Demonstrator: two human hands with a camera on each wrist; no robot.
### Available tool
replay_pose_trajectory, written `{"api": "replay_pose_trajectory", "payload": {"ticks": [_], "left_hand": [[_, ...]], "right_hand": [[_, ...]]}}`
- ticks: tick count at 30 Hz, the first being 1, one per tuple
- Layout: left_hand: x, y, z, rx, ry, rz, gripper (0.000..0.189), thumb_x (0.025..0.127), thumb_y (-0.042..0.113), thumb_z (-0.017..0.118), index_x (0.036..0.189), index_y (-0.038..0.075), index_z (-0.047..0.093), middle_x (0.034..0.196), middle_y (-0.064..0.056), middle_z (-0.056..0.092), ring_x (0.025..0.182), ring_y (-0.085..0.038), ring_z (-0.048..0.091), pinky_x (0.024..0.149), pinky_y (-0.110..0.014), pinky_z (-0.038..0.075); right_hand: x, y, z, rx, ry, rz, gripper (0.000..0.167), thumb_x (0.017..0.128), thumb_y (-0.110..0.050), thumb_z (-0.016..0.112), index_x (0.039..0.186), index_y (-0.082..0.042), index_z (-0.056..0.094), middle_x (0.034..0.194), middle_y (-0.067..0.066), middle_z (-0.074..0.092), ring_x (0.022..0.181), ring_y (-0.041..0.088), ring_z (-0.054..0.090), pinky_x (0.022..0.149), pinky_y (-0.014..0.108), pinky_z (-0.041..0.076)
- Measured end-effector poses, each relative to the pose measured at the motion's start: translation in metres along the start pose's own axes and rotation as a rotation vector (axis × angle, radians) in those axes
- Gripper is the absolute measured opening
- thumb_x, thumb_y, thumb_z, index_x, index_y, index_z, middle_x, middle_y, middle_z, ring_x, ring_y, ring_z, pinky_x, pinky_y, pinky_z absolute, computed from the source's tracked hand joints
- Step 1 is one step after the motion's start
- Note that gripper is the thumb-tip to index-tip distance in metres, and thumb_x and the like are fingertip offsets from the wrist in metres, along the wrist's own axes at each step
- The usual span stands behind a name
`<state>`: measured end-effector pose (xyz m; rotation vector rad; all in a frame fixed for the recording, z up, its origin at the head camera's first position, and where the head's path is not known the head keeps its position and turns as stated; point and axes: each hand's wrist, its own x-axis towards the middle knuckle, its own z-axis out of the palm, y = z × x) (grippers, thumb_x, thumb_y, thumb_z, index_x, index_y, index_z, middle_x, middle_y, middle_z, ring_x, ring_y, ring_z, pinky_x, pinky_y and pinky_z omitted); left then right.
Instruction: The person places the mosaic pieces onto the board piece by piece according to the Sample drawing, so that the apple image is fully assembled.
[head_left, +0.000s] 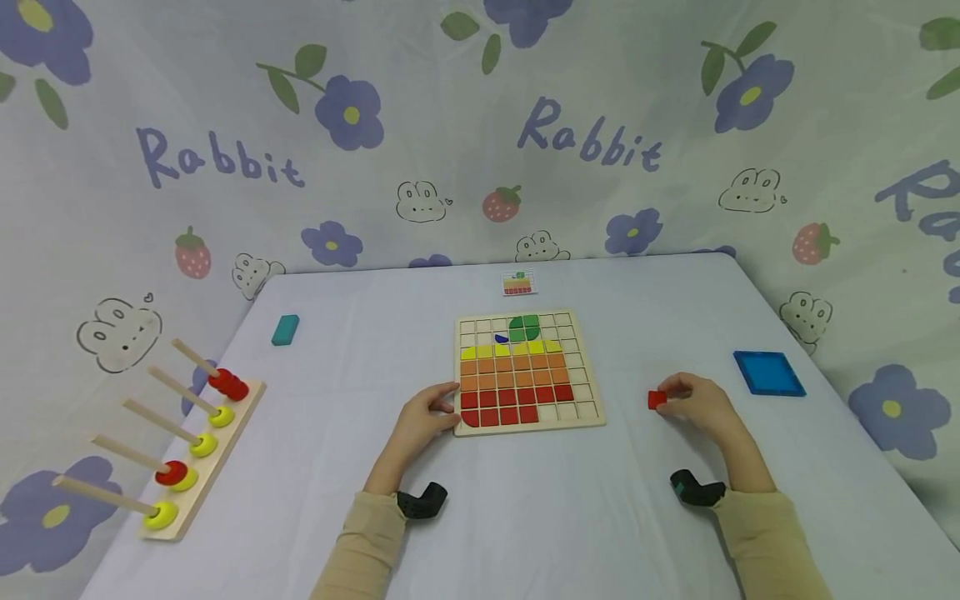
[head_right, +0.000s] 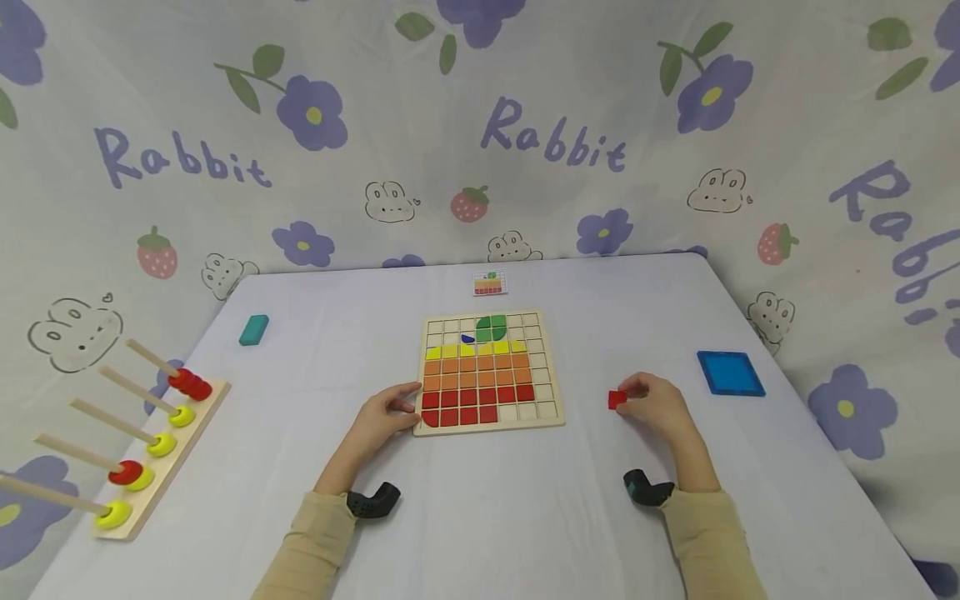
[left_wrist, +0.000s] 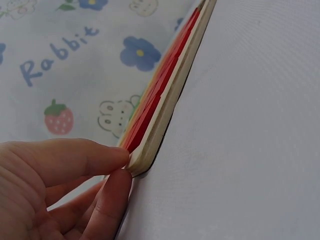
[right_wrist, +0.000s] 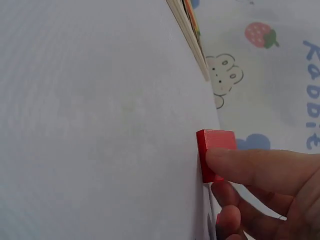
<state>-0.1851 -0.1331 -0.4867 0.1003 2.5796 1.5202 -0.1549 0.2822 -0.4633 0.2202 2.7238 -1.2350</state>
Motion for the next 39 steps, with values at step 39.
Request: {"api": "replay_pose_trajectory", "payload": {"ticks": [39], "left_hand": [[0.002, -0.002, 0.0, 0.022, 0.005, 0.0, 0.05, 0.076, 0.006, 0.069, 0.125, 0.013, 0.059, 0.089, -0.005, 0.062, 0.078, -0.015, 0.053, 0.062, -0.026, 0.044]], "right_hand": [[0.01, -0.099, 0.11, -0.001, -0.008, -0.094, 0.004, 0.075, -0.005, 0.069, 0.078, -0.004, 0.067, 0.068, 0.002, 0.06, 0.059, 0.012, 0.053, 0.053, 0.023, 0.044]]}}
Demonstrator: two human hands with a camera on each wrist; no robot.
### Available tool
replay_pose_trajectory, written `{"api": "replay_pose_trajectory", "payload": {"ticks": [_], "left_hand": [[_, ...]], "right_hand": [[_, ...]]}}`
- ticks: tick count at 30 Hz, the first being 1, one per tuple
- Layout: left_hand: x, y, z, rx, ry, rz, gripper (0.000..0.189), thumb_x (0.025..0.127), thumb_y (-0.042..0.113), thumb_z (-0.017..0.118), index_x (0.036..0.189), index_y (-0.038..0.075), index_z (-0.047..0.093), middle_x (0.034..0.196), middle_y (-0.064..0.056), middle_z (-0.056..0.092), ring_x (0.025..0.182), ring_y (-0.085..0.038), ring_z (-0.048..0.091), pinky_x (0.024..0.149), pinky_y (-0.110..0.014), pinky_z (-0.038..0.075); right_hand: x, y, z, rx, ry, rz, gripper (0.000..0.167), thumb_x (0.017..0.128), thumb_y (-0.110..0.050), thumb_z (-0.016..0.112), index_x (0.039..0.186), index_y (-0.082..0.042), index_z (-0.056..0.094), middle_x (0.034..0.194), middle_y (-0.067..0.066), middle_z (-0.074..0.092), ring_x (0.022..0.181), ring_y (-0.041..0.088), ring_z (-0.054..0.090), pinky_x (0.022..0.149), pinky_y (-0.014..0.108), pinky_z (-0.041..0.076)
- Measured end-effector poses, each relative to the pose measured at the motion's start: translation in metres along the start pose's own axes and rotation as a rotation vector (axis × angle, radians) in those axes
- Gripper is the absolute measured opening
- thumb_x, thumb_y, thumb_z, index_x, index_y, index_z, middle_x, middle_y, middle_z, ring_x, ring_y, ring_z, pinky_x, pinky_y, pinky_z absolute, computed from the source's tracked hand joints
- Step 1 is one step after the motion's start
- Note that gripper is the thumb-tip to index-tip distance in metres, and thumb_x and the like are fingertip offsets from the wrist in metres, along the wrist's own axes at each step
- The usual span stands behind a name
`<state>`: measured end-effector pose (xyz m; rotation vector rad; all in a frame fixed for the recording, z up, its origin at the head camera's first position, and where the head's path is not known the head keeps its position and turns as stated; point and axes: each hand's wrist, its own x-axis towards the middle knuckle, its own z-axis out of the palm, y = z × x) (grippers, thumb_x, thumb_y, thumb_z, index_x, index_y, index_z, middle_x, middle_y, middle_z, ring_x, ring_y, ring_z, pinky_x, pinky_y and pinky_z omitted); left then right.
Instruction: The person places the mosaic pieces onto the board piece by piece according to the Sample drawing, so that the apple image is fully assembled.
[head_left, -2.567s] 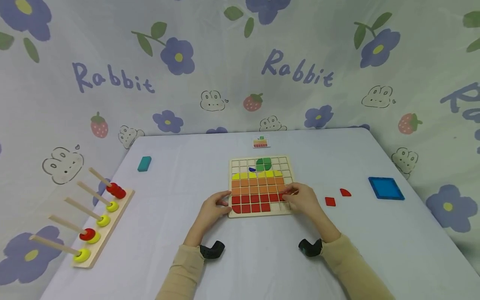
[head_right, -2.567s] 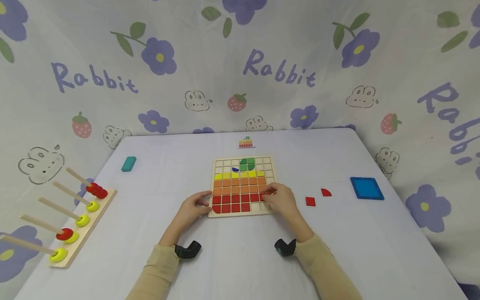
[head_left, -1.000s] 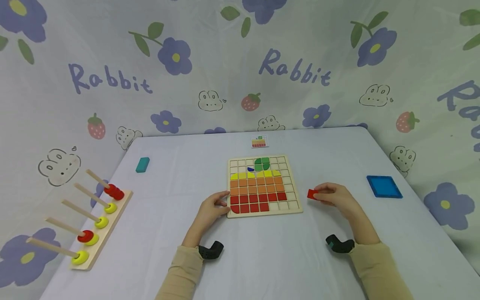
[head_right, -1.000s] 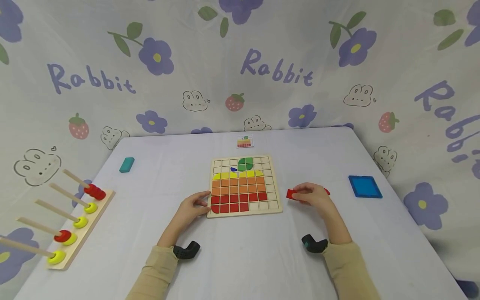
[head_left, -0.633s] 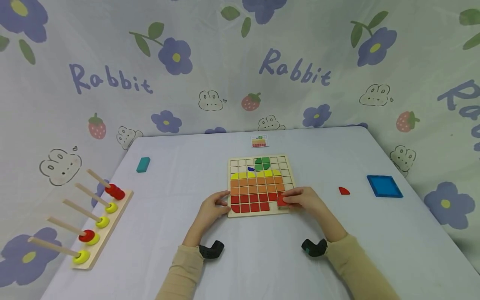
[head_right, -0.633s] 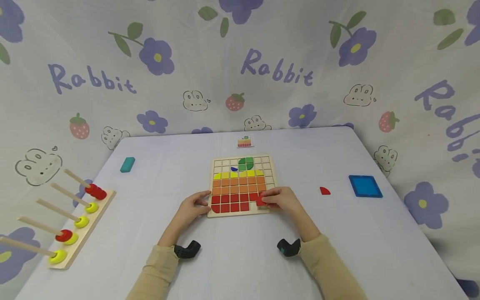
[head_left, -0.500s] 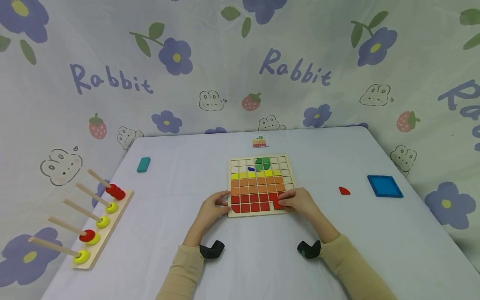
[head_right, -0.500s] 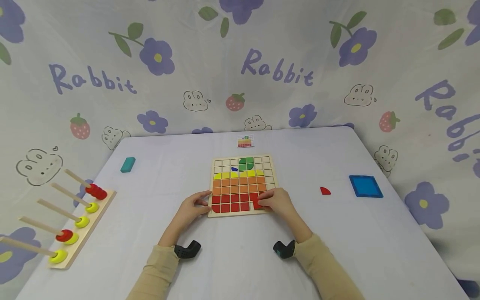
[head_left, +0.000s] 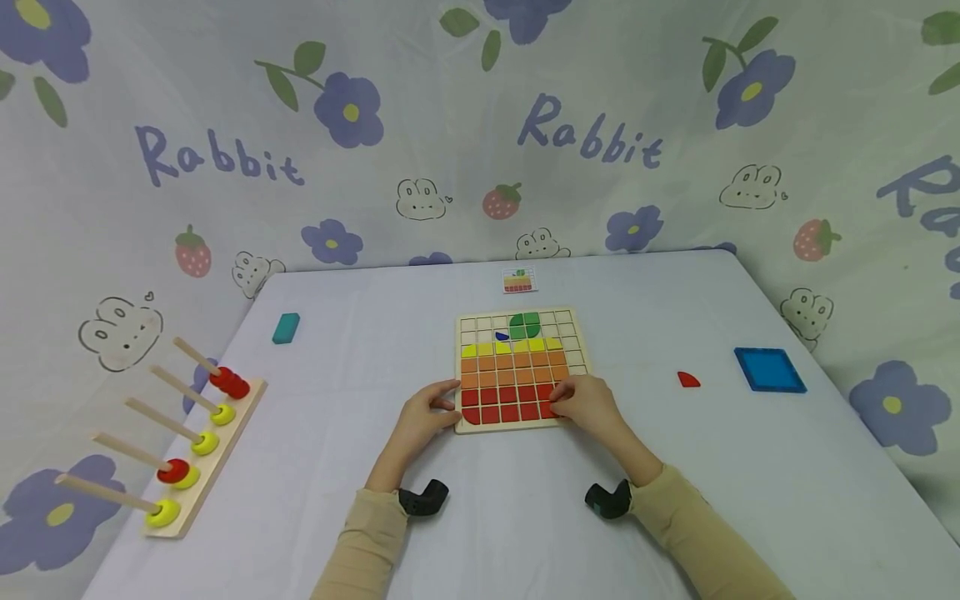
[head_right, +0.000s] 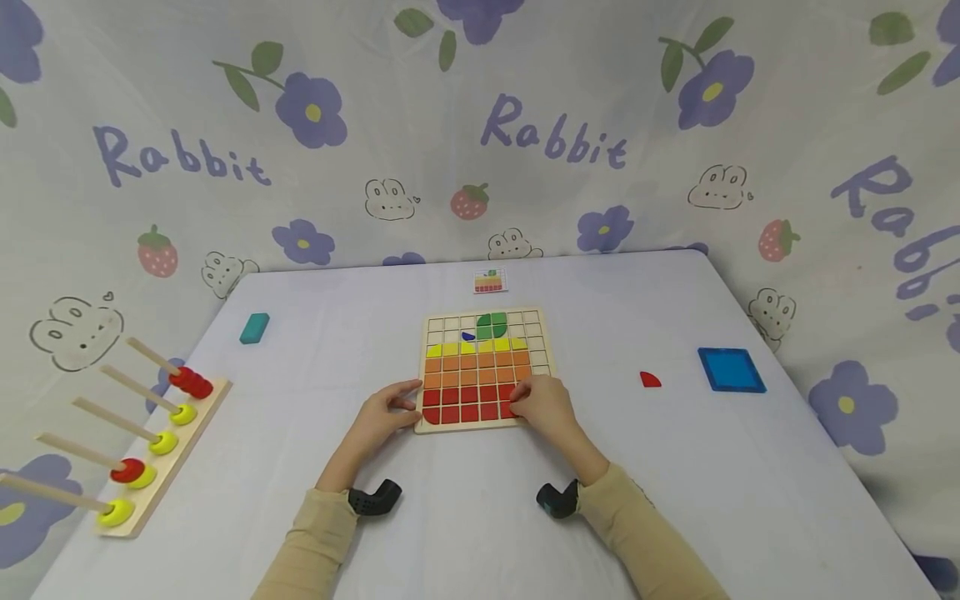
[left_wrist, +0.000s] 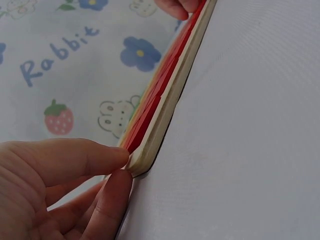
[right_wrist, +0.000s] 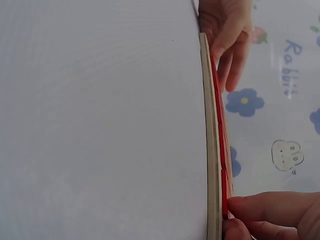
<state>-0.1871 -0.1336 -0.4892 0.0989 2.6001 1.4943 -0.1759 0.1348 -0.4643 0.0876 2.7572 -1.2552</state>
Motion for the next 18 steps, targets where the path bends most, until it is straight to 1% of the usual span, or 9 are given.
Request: {"api": "replay_pose_trajectory", "payload": {"ticks": [2, 5, 9, 13, 16, 18], "left_hand": [[0.001, -0.001, 0.0, -0.005, -0.001, 0.005, 0.05, 0.076, 0.006, 0.069, 0.125, 0.013, 0.058, 0.09, -0.005, 0.062, 0.079, -0.015, 0.053, 0.062, -0.026, 0.044], [0.001, -0.001, 0.001, -0.012, 0.0, 0.005, 0.05, 0.077, 0.005, 0.069, 0.125, 0.012, 0.058, 0.09, -0.006, 0.062, 0.08, -0.015, 0.054, 0.063, -0.026, 0.043], [0.001, 0.0, 0.001, -0.015, 0.0, 0.001, 0.05, 0.077, 0.005, 0.069, 0.125, 0.013, 0.058, 0.09, -0.006, 0.062, 0.08, -0.015, 0.054, 0.063, -0.026, 0.044], [0.001, 0.0, 0.001, -0.014, -0.004, -0.003, 0.05, 0.077, 0.005, 0.07, 0.125, 0.013, 0.059, 0.091, -0.006, 0.062, 0.08, -0.015, 0.054, 0.063, -0.025, 0.044], [0.001, 0.001, 0.001, -0.011, -0.006, 0.001, 0.05, 0.077, 0.005, 0.07, 0.125, 0.012, 0.058, 0.091, -0.006, 0.062, 0.079, -0.015, 0.054, 0.062, -0.025, 0.044], [0.0, 0.001, 0.0, -0.01, -0.006, -0.002, 0.05, 0.077, 0.006, 0.069, 0.125, 0.012, 0.058, 0.091, -0.006, 0.062, 0.079, -0.016, 0.054, 0.061, -0.024, 0.044]], "right_hand": [[0.0, 0.001, -0.002, 0.017, 0.0, 0.001, 0.004, 0.075, -0.006, 0.07, 0.079, -0.005, 0.067, 0.069, 0.002, 0.061, 0.061, 0.013, 0.054, 0.054, 0.023, 0.044], [0.001, 0.005, -0.011, 0.043, 0.005, -0.018, 0.007, 0.077, -0.008, 0.069, 0.083, -0.005, 0.068, 0.074, 0.004, 0.063, 0.066, 0.015, 0.055, 0.056, 0.024, 0.044], [0.002, 0.017, -0.033, 0.062, 0.032, -0.04, 0.015, 0.079, -0.01, 0.068, 0.092, -0.003, 0.068, 0.083, 0.007, 0.064, 0.075, 0.019, 0.055, 0.058, 0.026, 0.044], [0.0, 0.035, -0.061, 0.113, 0.079, -0.004, 0.023, 0.082, -0.012, 0.066, 0.101, 0.0, 0.066, 0.09, 0.01, 0.064, 0.078, 0.016, 0.056, 0.063, 0.028, 0.047], [-0.002, 0.047, -0.082, 0.179, 0.114, 0.038, 0.029, 0.084, -0.014, 0.065, 0.108, 0.003, 0.063, 0.099, 0.015, 0.063, 0.079, 0.013, 0.057, 0.068, 0.028, 0.05], [-0.004, 0.056, -0.094, 0.222, 0.125, 0.06, 0.034, 0.086, -0.016, 0.063, 0.112, 0.005, 0.06, 0.106, 0.017, 0.061, 0.081, 0.011, 0.057, 0.07, 0.026, 0.05]]}}
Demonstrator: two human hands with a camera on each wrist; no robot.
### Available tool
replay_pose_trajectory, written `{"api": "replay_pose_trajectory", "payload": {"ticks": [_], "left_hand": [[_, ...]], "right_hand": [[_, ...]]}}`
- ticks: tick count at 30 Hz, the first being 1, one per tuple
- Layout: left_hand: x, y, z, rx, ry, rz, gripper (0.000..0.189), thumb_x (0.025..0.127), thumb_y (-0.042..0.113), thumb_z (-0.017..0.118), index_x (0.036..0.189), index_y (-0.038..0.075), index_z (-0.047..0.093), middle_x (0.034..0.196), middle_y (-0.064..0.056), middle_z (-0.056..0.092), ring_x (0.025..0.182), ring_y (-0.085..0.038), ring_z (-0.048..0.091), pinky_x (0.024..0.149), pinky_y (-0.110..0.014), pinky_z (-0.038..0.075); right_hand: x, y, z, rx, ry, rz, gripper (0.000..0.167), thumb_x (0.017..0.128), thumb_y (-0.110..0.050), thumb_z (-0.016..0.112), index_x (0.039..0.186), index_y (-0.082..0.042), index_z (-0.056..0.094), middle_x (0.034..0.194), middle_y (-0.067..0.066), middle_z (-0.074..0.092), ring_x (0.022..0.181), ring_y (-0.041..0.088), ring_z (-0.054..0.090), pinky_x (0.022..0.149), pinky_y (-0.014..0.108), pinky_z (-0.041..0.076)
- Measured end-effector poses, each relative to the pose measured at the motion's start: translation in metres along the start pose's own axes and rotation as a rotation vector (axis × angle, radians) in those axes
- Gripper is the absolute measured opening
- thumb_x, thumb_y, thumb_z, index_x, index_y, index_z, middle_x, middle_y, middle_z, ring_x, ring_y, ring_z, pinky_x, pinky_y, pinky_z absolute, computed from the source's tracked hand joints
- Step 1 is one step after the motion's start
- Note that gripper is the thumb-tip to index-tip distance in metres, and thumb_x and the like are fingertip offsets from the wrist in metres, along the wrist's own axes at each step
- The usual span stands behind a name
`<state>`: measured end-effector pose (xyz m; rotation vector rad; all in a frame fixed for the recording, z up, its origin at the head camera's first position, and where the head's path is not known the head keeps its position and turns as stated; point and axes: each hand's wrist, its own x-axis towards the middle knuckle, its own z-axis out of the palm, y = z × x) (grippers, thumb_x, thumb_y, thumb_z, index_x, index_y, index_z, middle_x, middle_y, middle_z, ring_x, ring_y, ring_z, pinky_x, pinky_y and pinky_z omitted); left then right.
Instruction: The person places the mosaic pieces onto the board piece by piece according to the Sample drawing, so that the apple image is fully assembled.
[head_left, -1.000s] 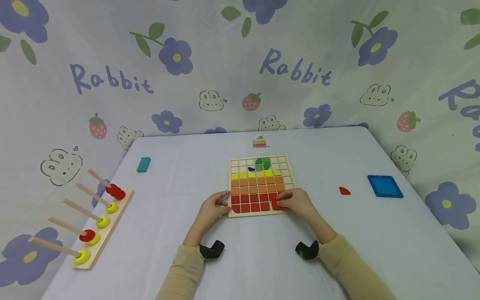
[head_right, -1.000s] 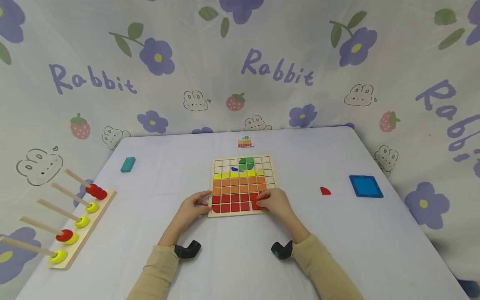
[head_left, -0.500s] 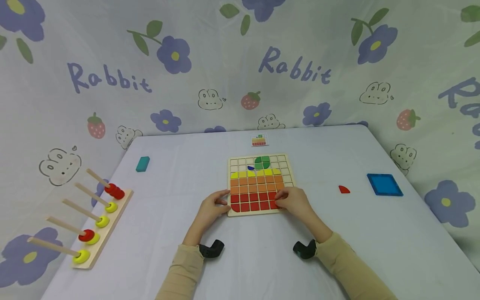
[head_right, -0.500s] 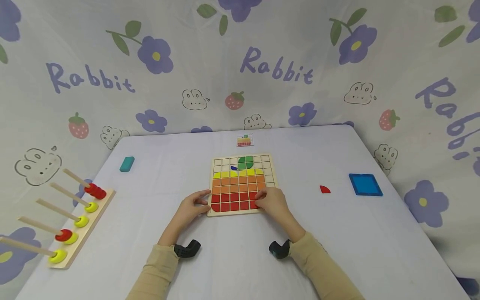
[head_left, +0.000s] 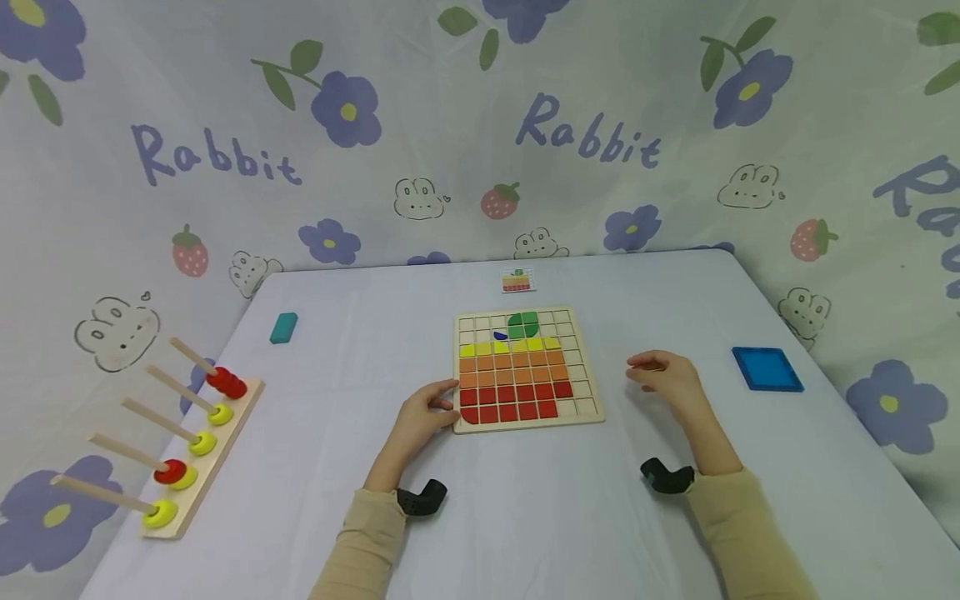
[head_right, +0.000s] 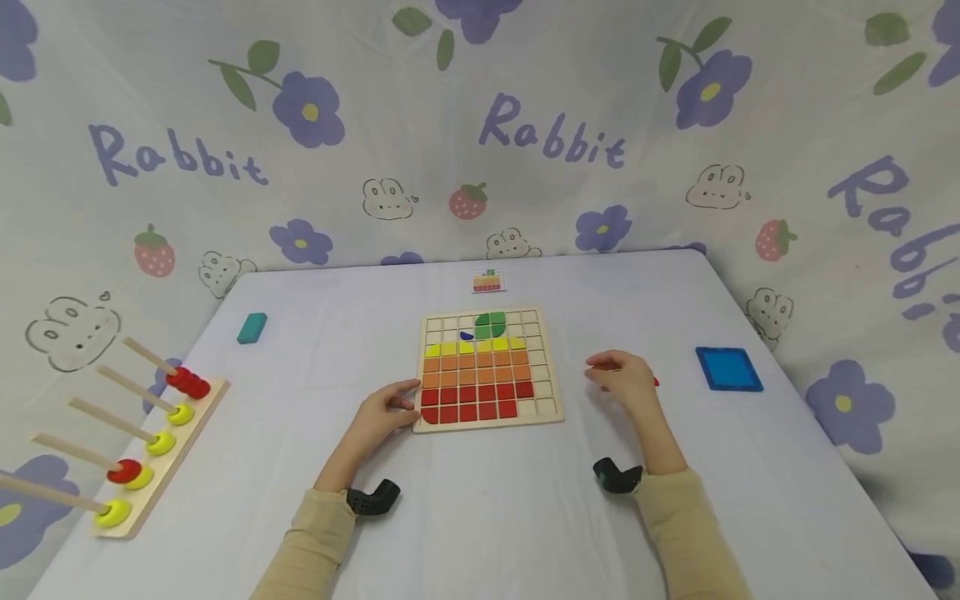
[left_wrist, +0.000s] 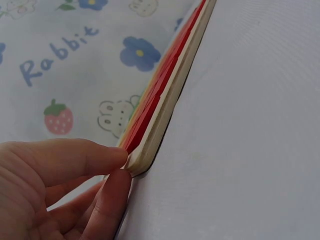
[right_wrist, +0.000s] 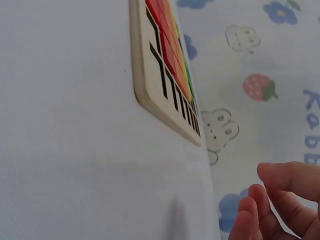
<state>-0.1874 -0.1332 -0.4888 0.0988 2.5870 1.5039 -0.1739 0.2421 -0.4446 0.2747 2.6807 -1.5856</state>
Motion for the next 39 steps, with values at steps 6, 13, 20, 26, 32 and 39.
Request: {"api": "replay_pose_trajectory", "payload": {"ticks": [6, 13, 20, 26, 32, 39], "left_hand": [[-0.001, 0.002, 0.001, -0.004, -0.002, -0.001, 0.05, 0.077, 0.005, 0.068, 0.126, 0.012, 0.058, 0.094, -0.007, 0.063, 0.084, -0.017, 0.055, 0.064, -0.025, 0.045], [-0.001, 0.001, 0.0, -0.016, -0.004, 0.008, 0.05, 0.078, 0.004, 0.068, 0.126, 0.011, 0.057, 0.095, -0.008, 0.062, 0.084, -0.017, 0.054, 0.064, -0.026, 0.045], [-0.001, -0.001, -0.001, -0.006, 0.0, 0.009, 0.05, 0.077, 0.005, 0.069, 0.126, 0.011, 0.057, 0.093, -0.007, 0.062, 0.083, -0.016, 0.054, 0.063, -0.025, 0.045], [0.0, -0.002, 0.0, -0.018, -0.001, 0.014, 0.05, 0.077, 0.004, 0.069, 0.126, 0.012, 0.058, 0.091, -0.006, 0.062, 0.083, -0.016, 0.054, 0.064, -0.026, 0.045], [-0.001, -0.001, -0.001, -0.014, -0.002, 0.012, 0.05, 0.078, 0.005, 0.069, 0.126, 0.012, 0.058, 0.092, -0.006, 0.063, 0.084, -0.017, 0.054, 0.064, -0.026, 0.045], [-0.001, -0.001, -0.001, -0.022, -0.002, 0.013, 0.049, 0.078, 0.005, 0.069, 0.125, 0.012, 0.058, 0.092, -0.006, 0.063, 0.084, -0.016, 0.055, 0.064, -0.026, 0.046]], "right_hand": [[0.002, 0.025, -0.034, 0.131, 0.086, 0.099, 0.036, 0.086, -0.024, 0.064, 0.112, 0.0, 0.06, 0.099, 0.0, 0.061, 0.081, 0.009, 0.058, 0.068, 0.017, 0.048], [0.003, 0.043, -0.052, 0.099, 0.155, 0.168, 0.044, 0.09, -0.024, 0.058, 0.125, 0.004, 0.051, 0.125, 0.019, 0.049, 0.089, 0.009, 0.051, 0.069, 0.013, 0.048], [0.005, 0.053, -0.057, 0.055, 0.165, 0.238, 0.045, 0.088, -0.024, 0.06, 0.125, 0.001, 0.052, 0.108, 0.006, 0.057, 0.082, 0.006, 0.05, 0.065, 0.015, 0.045], [0.009, 0.057, -0.056, 0.06, 0.182, 0.254, 0.047, 0.086, -0.025, 0.063, 0.125, 0.001, 0.053, 0.099, 0.0, 0.061, 0.086, 0.012, 0.051, 0.061, 0.018, 0.043], [0.008, 0.055, -0.052, -0.037, 0.11, 0.278, 0.052, 0.086, -0.022, 0.064, 0.127, 0.006, 0.05, 0.131, 0.027, 0.044, 0.11, 0.035, 0.042, 0.078, 0.033, 0.046], [0.009, 0.05, -0.05, -0.192, 0.064, 0.172, 0.042, 0.085, -0.017, 0.063, 0.117, 0.008, 0.052, 0.118, 0.031, 0.049, 0.103, 0.041, 0.044, 0.078, 0.042, 0.043]]}}
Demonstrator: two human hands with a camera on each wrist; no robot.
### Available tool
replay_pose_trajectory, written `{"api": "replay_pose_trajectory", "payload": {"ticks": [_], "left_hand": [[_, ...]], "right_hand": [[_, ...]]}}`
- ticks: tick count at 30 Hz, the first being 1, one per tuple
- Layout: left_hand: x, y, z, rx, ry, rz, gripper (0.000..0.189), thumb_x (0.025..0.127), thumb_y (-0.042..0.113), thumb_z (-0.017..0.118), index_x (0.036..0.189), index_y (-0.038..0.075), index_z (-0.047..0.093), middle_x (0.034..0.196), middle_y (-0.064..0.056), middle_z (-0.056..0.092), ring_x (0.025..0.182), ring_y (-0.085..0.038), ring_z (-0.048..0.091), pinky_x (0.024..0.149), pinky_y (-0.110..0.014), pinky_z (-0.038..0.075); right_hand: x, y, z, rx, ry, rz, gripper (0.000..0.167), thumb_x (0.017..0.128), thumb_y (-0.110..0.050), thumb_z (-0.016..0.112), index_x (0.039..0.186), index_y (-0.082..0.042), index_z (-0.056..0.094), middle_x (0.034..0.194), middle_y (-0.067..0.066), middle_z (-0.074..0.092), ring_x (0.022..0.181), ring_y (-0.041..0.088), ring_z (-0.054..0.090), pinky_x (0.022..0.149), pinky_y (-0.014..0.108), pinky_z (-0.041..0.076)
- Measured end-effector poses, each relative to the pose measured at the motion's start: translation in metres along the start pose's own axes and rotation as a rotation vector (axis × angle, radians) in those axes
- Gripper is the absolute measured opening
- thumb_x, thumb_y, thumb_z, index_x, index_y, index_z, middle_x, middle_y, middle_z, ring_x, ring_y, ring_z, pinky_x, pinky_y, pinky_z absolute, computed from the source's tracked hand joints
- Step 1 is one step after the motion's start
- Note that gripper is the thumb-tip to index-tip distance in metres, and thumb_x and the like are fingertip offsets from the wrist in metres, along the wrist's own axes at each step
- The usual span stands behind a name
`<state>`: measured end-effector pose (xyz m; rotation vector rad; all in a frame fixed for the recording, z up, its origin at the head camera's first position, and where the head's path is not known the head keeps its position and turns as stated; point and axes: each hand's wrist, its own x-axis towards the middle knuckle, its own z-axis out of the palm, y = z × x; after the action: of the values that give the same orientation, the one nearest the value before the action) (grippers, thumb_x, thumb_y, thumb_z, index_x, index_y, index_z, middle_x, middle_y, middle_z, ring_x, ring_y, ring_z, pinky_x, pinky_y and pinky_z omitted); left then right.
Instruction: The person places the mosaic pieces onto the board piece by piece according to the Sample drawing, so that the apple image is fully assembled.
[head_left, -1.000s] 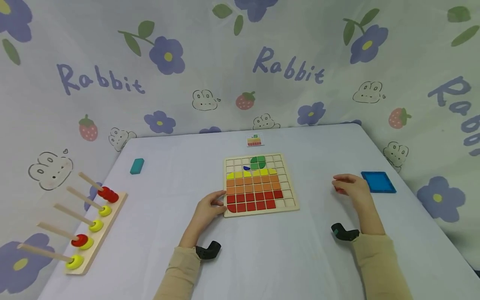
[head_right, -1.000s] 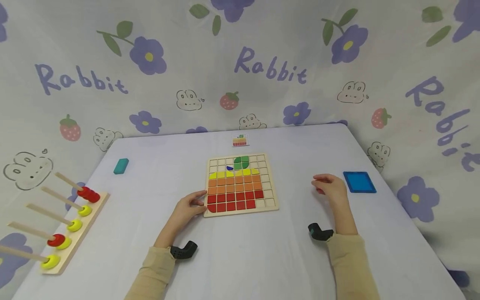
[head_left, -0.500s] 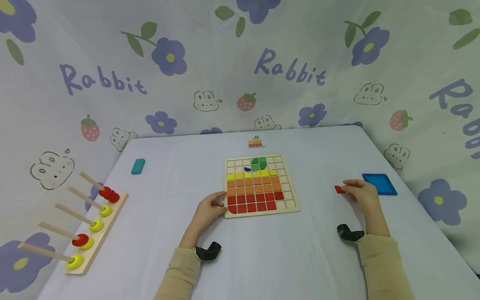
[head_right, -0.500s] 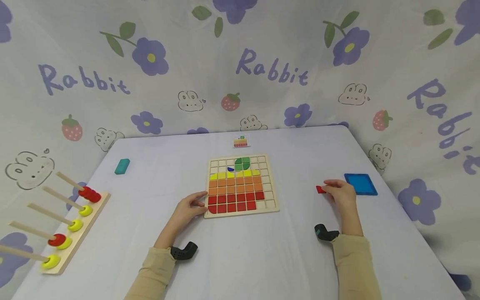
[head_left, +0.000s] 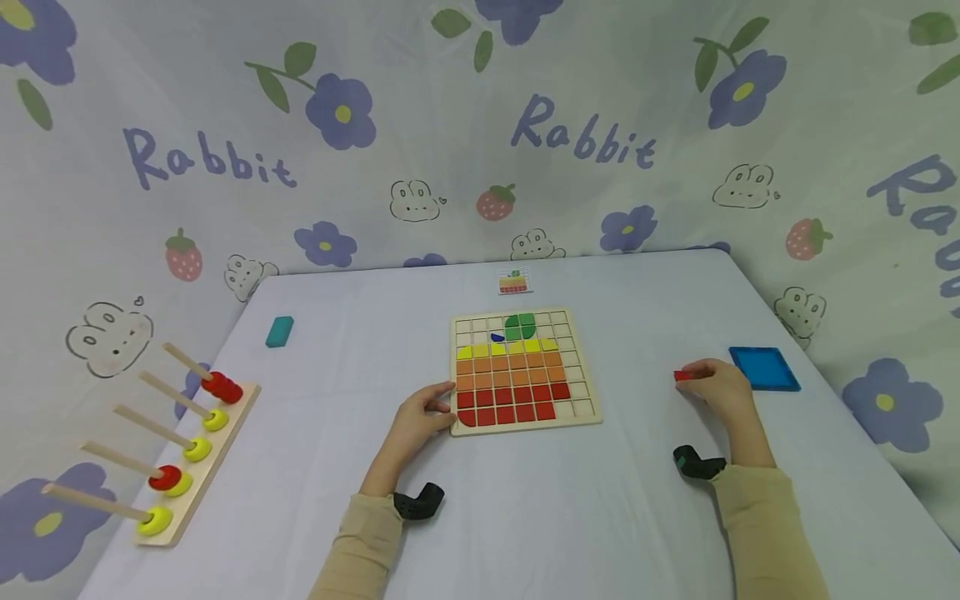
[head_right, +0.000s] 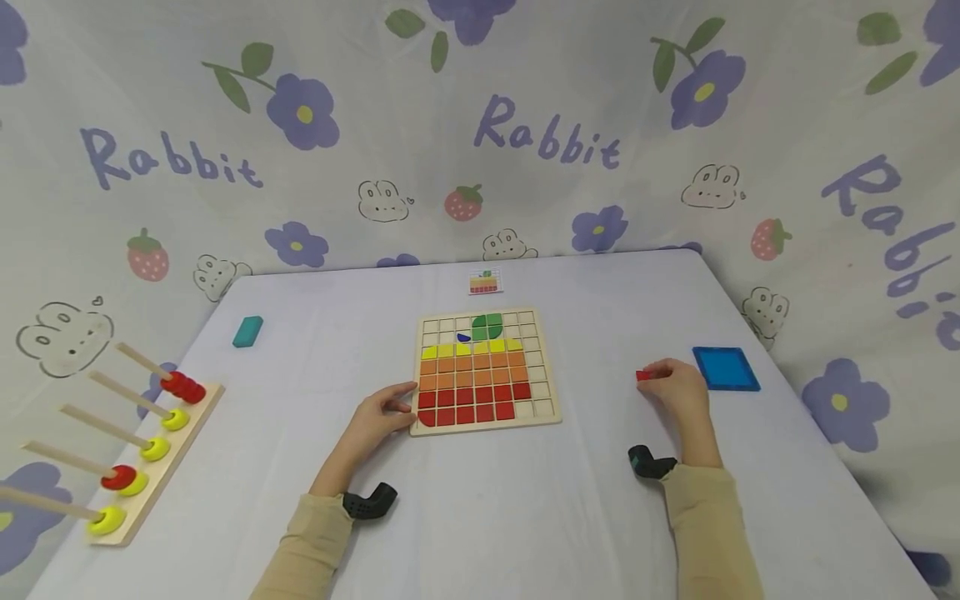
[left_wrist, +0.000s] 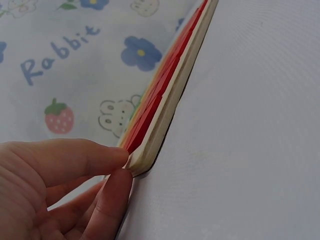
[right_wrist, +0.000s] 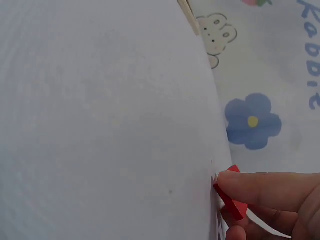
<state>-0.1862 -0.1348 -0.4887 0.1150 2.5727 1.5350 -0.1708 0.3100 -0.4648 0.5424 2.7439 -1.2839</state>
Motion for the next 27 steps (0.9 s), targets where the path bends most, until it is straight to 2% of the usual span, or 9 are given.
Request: {"api": "replay_pose_trajectory", "payload": {"ticks": [4, 7, 13, 17, 20, 23, 27], "left_hand": [[0.0, 0.0, 0.001, 0.0, -0.001, 0.003, 0.05, 0.077, 0.005, 0.069, 0.125, 0.012, 0.058, 0.093, -0.006, 0.063, 0.084, -0.016, 0.055, 0.064, -0.026, 0.046], [0.0, -0.001, 0.001, 0.001, -0.003, 0.006, 0.05, 0.077, 0.005, 0.069, 0.125, 0.012, 0.058, 0.093, -0.006, 0.063, 0.083, -0.016, 0.055, 0.064, -0.025, 0.046], [0.0, 0.0, 0.0, -0.003, 0.0, 0.012, 0.05, 0.077, 0.004, 0.068, 0.126, 0.01, 0.058, 0.093, -0.008, 0.063, 0.084, -0.017, 0.055, 0.063, -0.026, 0.045], [0.0, 0.002, 0.0, -0.007, 0.004, 0.003, 0.051, 0.077, 0.005, 0.069, 0.126, 0.012, 0.058, 0.093, -0.007, 0.063, 0.085, -0.017, 0.055, 0.064, -0.026, 0.046], [0.0, 0.002, 0.0, -0.008, 0.003, -0.006, 0.051, 0.076, 0.005, 0.069, 0.126, 0.013, 0.058, 0.093, -0.006, 0.063, 0.084, -0.016, 0.055, 0.064, -0.026, 0.046], [0.001, 0.001, 0.0, -0.009, -0.001, -0.008, 0.051, 0.077, 0.005, 0.069, 0.126, 0.012, 0.058, 0.092, -0.007, 0.063, 0.083, -0.016, 0.055, 0.064, -0.026, 0.046], [0.0, 0.001, 0.0, -0.01, -0.006, -0.006, 0.05, 0.077, 0.005, 0.069, 0.126, 0.011, 0.058, 0.092, -0.007, 0.063, 0.083, -0.017, 0.055, 0.064, -0.026, 0.045]], "right_hand": [[0.0, -0.006, 0.007, 0.029, -0.024, -0.078, 0.036, 0.086, -0.016, 0.063, 0.111, 0.006, 0.053, 0.108, 0.026, 0.055, 0.096, 0.033, 0.048, 0.072, 0.034, 0.042], [-0.004, -0.02, 0.016, 0.101, -0.078, -0.096, 0.036, 0.087, -0.017, 0.062, 0.114, 0.005, 0.054, 0.107, 0.02, 0.058, 0.093, 0.026, 0.049, 0.069, 0.03, 0.042], [-0.013, -0.058, 0.043, 0.21, -0.239, -0.133, 0.039, 0.088, -0.012, 0.057, 0.124, 0.002, 0.055, 0.111, 0.013, 0.06, 0.093, 0.018, 0.049, 0.074, 0.031, 0.04], [-0.02, -0.075, 0.062, 0.269, -0.323, -0.155, 0.032, 0.085, -0.011, 0.058, 0.113, 0.005, 0.058, 0.096, 0.006, 0.064, 0.087, 0.015, 0.054, 0.077, 0.031, 0.042], [-0.023, -0.083, 0.075, 0.301, -0.363, -0.151, 0.027, 0.083, -0.01, 0.061, 0.105, 0.006, 0.057, 0.088, 0.003, 0.062, 0.079, 0.014, 0.055, 0.073, 0.029, 0.045], [-0.026, -0.087, 0.086, 0.28, -0.37, -0.138, 0.023, 0.082, -0.009, 0.063, 0.1, 0.005, 0.059, 0.085, 0.003, 0.063, 0.072, 0.012, 0.055, 0.066, 0.026, 0.045], [-0.03, -0.089, 0.097, 0.182, -0.313, -0.144, 0.018, 0.081, -0.009, 0.067, 0.094, 0.003, 0.065, 0.081, 0.005, 0.064, 0.066, 0.012, 0.057, 0.062, 0.024, 0.047]]}}
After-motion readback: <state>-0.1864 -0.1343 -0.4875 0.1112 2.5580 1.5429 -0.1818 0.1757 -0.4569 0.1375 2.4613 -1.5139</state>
